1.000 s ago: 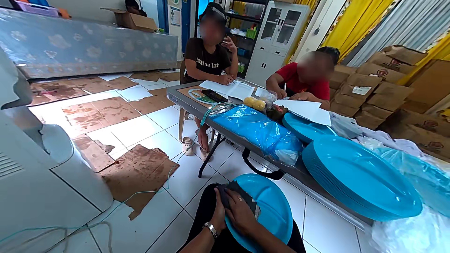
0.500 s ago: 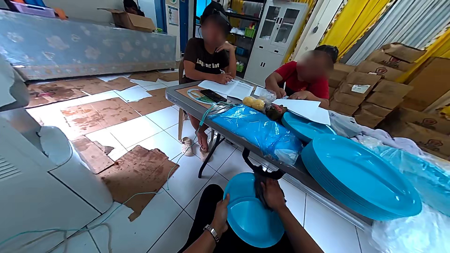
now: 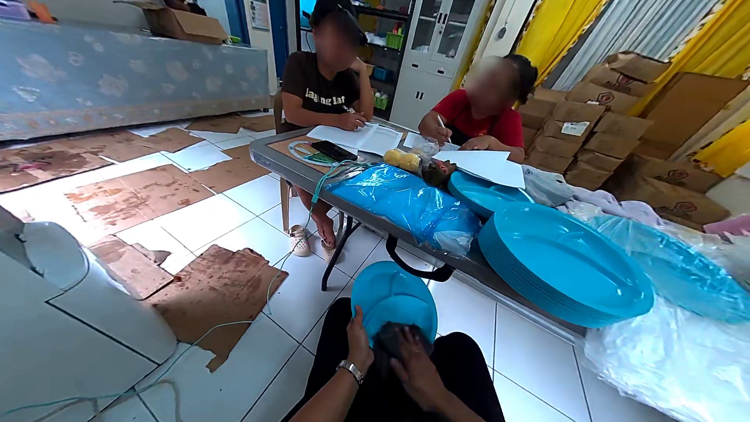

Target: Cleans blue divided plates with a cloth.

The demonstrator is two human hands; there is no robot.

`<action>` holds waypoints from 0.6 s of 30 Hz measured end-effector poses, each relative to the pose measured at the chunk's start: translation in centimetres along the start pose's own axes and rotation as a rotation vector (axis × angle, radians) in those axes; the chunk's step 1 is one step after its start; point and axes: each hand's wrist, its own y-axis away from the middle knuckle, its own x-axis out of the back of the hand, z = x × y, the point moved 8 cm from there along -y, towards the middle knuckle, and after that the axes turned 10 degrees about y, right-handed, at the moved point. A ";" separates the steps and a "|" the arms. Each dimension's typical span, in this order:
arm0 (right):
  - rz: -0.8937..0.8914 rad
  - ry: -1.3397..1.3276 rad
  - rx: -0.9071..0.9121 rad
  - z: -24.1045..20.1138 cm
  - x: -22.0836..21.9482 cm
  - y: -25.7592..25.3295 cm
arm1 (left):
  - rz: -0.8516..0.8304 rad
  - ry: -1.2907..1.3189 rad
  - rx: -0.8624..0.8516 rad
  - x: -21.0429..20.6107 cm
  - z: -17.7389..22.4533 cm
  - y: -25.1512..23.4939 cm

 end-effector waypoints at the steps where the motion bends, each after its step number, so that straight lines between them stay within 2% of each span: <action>1: -0.044 -0.036 0.059 -1.7 -0.3 -0.3 | 0.002 -0.042 0.006 -0.1 0.1 0.3; 3: -0.037 -0.028 0.180 -4.0 -0.2 -0.5 | 0.012 -0.138 0.029 -0.1 0.6 0.6; 5: 0.083 0.070 0.306 -4.2 1.0 -0.6 | 0.032 -0.239 0.012 -0.2 2.7 0.7; 9: 0.394 0.258 0.399 -0.9 5.9 -0.4 | -0.027 -0.142 0.056 -0.3 8.4 -0.8; 11: 0.464 0.175 0.442 -0.2 9.5 0.1 | -0.083 -0.215 0.157 -0.5 10.7 -0.5; 13: 0.458 -0.037 0.474 -0.9 13.0 1.2 | -0.130 -0.342 0.239 -1.4 11.8 0.9; 15: 0.523 -0.333 0.376 -1.2 16.9 2.6 | -0.230 -0.489 0.165 -2.3 12.4 2.3; 18: 0.717 -0.608 0.097 -0.3 21.6 4.0 | -0.515 -0.603 -0.198 -3.9 12.4 5.2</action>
